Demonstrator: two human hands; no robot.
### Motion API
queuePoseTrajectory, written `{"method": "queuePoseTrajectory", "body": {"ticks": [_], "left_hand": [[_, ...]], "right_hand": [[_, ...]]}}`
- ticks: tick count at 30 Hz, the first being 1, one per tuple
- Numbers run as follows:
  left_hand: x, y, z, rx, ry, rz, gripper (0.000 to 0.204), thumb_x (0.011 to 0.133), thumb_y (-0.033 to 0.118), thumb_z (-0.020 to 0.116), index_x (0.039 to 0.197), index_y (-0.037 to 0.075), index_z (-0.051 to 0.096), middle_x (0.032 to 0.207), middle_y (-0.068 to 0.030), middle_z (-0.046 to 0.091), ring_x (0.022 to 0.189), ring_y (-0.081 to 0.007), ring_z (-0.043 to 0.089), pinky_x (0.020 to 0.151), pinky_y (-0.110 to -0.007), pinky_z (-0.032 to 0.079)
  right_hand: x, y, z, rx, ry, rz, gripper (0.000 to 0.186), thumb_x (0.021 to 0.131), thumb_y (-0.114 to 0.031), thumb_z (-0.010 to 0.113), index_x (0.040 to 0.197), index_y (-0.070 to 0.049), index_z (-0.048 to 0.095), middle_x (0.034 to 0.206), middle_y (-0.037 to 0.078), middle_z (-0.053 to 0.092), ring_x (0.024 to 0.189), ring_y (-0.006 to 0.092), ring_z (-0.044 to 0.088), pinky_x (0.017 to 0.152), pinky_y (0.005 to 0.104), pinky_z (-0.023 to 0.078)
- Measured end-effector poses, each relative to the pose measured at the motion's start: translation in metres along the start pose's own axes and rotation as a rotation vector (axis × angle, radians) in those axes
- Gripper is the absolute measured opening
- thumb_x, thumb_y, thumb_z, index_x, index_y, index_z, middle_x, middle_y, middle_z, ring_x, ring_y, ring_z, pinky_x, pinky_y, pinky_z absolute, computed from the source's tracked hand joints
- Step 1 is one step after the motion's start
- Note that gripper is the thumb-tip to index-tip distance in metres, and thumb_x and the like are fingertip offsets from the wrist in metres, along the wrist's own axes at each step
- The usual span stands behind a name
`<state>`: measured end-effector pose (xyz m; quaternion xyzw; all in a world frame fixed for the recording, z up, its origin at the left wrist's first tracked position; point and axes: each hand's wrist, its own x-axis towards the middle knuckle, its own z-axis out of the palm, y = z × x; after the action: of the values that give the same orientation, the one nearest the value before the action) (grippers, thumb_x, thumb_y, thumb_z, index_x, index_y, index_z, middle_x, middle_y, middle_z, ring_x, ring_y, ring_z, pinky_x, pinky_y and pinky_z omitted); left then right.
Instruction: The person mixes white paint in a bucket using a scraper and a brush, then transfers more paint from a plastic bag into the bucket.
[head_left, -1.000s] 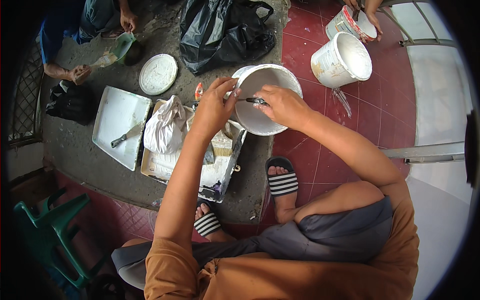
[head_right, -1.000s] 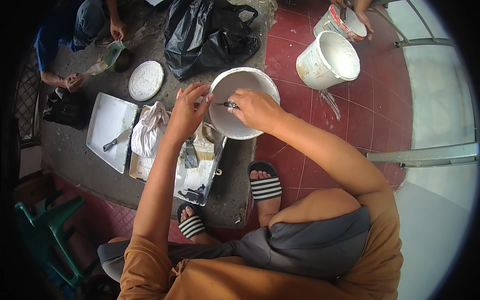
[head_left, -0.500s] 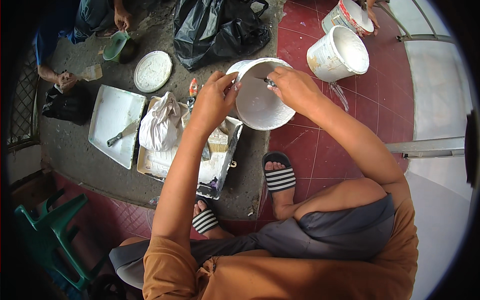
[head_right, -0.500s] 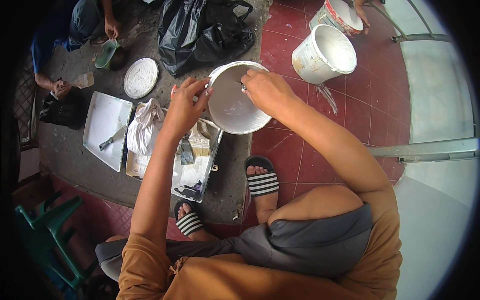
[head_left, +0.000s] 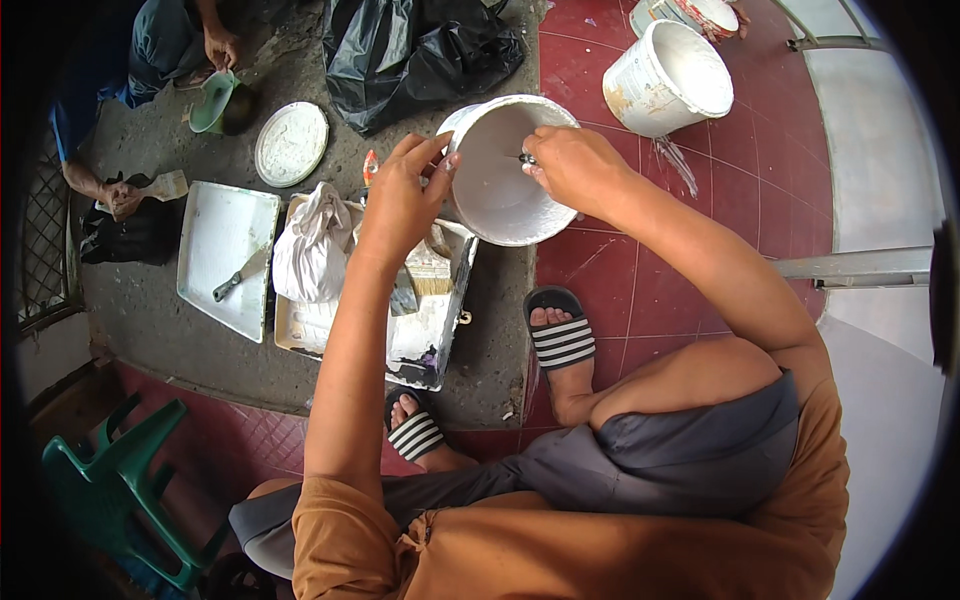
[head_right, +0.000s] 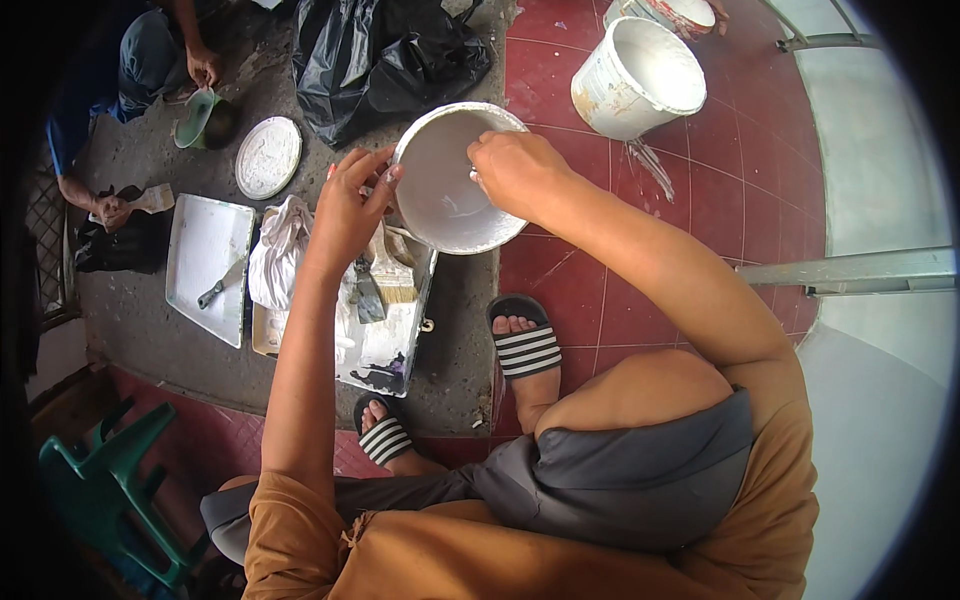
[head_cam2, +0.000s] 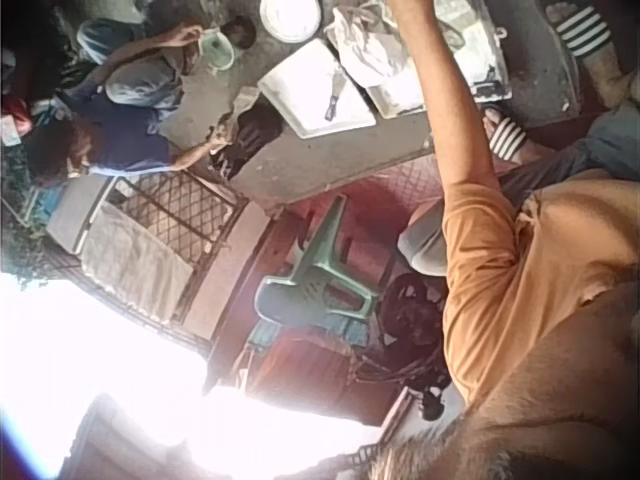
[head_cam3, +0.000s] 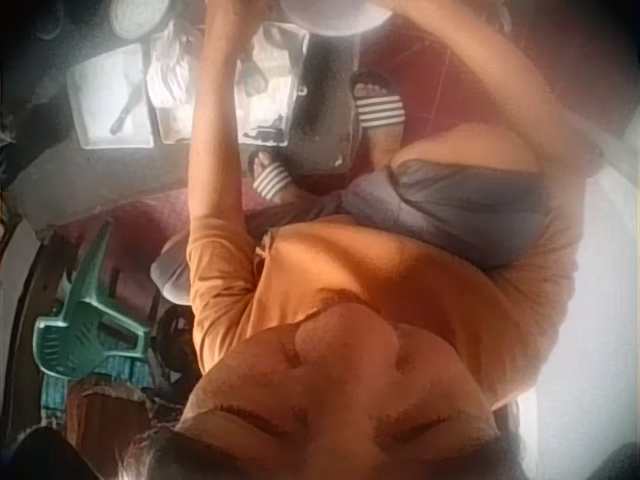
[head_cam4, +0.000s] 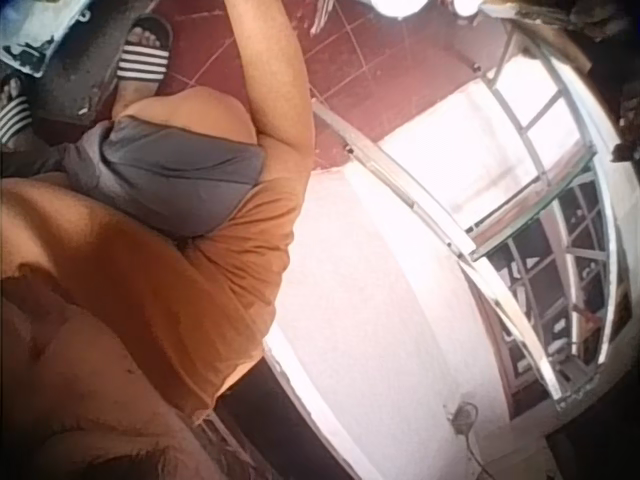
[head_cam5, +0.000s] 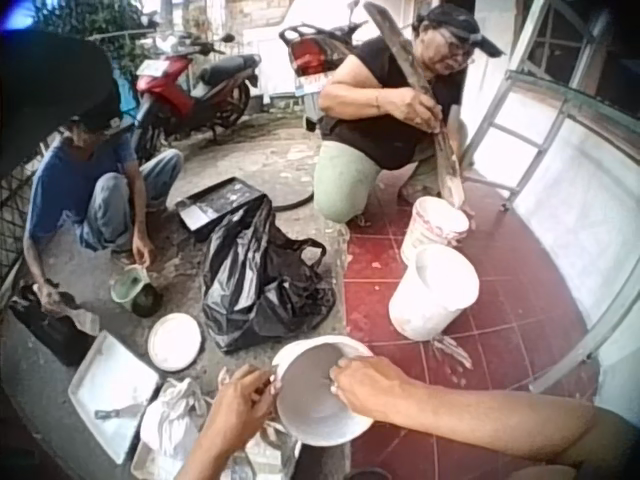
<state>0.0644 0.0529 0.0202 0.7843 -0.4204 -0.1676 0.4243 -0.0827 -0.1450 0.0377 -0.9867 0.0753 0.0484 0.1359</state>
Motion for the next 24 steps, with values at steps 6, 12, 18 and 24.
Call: {"method": "queuePoseTrajectory", "body": {"ticks": [6,12,18,24], "left_hand": [[-0.001,0.002,0.0,-0.03,-0.02,-0.038,0.031,0.097,0.016,0.068,0.122,-0.002,0.068,0.099,-0.011,0.063,0.079,-0.0194,0.065,0.07,-0.031,0.057],[-0.003,-0.004,-0.004,-0.023,-0.008,-0.04,0.031,0.096,0.018,0.068,0.121,-0.001,0.069,0.098,-0.0127,0.065,0.079,-0.0235,0.068,0.075,-0.035,0.053],[-0.003,-0.006,-0.004,-0.013,-0.015,-0.036,0.031,0.097,0.016,0.068,0.123,-0.002,0.068,0.097,-0.0104,0.063,0.077,-0.0171,0.063,0.07,-0.031,0.055],[-0.003,-0.01,-0.004,-0.01,-0.016,-0.027,0.032,0.097,0.016,0.068,0.123,-0.002,0.068,0.096,-0.0101,0.063,0.077,-0.0169,0.063,0.071,-0.031,0.055]], "right_hand": [[-0.005,-0.008,0.005,0.166,-0.076,0.174,0.03,0.092,-0.023,0.068,0.104,0.005,0.067,0.101,0.023,0.069,0.097,0.0419,0.067,0.086,0.0496,0.053],[0.002,-0.017,0.015,0.259,0.0,0.235,0.029,0.093,-0.023,0.067,0.102,0.004,0.07,0.092,0.026,0.071,0.092,0.0435,0.069,0.084,0.0502,0.054],[0.011,-0.028,0.026,0.414,-0.045,0.223,0.032,0.092,-0.026,0.069,0.101,0.005,0.071,0.092,0.027,0.071,0.092,0.044,0.069,0.084,0.0495,0.054],[0.021,-0.017,0.02,0.521,-0.011,0.218,0.035,0.092,-0.027,0.07,0.1,0.007,0.07,0.097,0.029,0.071,0.095,0.044,0.069,0.086,0.0481,0.053]]}}
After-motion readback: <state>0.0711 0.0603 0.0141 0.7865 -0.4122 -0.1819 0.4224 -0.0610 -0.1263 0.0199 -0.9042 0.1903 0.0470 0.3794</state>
